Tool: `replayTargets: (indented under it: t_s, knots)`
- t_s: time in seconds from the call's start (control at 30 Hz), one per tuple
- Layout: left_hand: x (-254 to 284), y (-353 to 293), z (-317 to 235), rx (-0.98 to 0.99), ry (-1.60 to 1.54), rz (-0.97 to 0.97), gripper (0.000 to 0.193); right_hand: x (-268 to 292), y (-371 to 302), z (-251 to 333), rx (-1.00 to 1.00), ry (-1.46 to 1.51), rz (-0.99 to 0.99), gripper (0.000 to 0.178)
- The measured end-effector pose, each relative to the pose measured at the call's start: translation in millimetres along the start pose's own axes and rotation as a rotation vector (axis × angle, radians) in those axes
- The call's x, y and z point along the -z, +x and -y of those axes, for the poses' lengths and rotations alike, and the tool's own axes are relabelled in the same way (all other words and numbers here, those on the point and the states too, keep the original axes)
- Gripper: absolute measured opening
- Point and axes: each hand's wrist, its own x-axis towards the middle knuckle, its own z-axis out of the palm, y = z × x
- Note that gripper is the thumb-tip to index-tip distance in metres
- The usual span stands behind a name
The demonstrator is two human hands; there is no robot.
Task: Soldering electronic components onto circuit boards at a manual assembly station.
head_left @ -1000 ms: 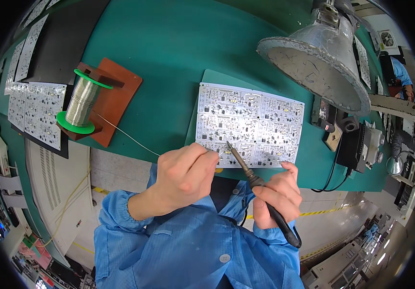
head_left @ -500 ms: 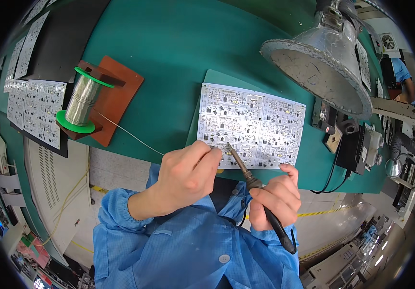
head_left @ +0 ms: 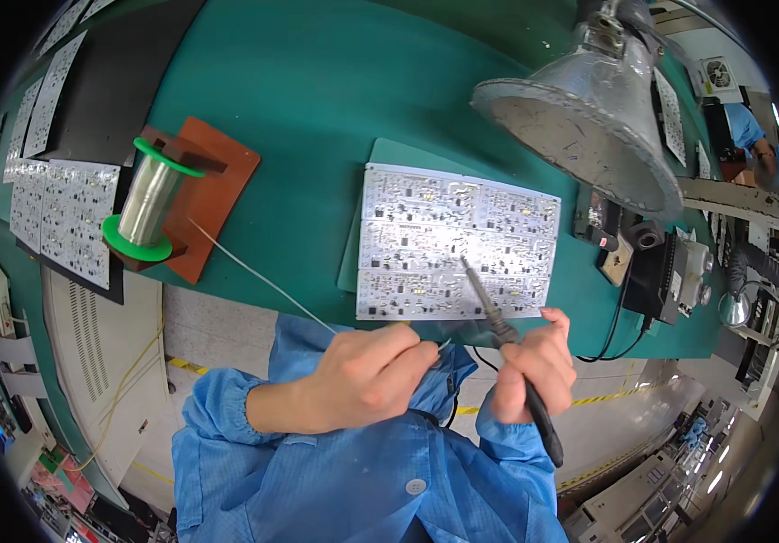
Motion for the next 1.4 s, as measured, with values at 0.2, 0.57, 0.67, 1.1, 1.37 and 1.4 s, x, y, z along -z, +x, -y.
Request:
replayTargets:
  t_s: [0.2,0.57,0.67,1.1,1.37,1.4]
  knots:
    - [17.6,12.4,0.9,0.019,0.080,-0.134,0.018,31.2,-34.2,-68.5,-0.126,-0.062,-0.253,0.048]
    - [31.3,6.0,32.7,0.273,-0.004,-0.276,0.008,35.3,-27.8,-110.9,-0.313,-0.173,-0.184,0.052]
    - [32.3,5.6,33.4,0.318,-0.019,-0.309,0.005,32.8,-26.0,-106.1,-0.363,-0.221,-0.170,0.048]
    - [39.2,-5.0,41.1,0.349,-0.275,-0.204,0.006,9.1,-7.3,-7.2,-0.057,0.137,0.017,0.021]
    - [43.0,3.4,38.9,0.425,-0.251,-0.139,0.007,-16.5,11.1,14.0,0.065,0.221,0.254,0.016]
    - [42.8,3.4,38.7,0.425,-0.252,-0.141,0.007,-18.7,12.2,14.0,0.066,0.221,0.257,0.016]
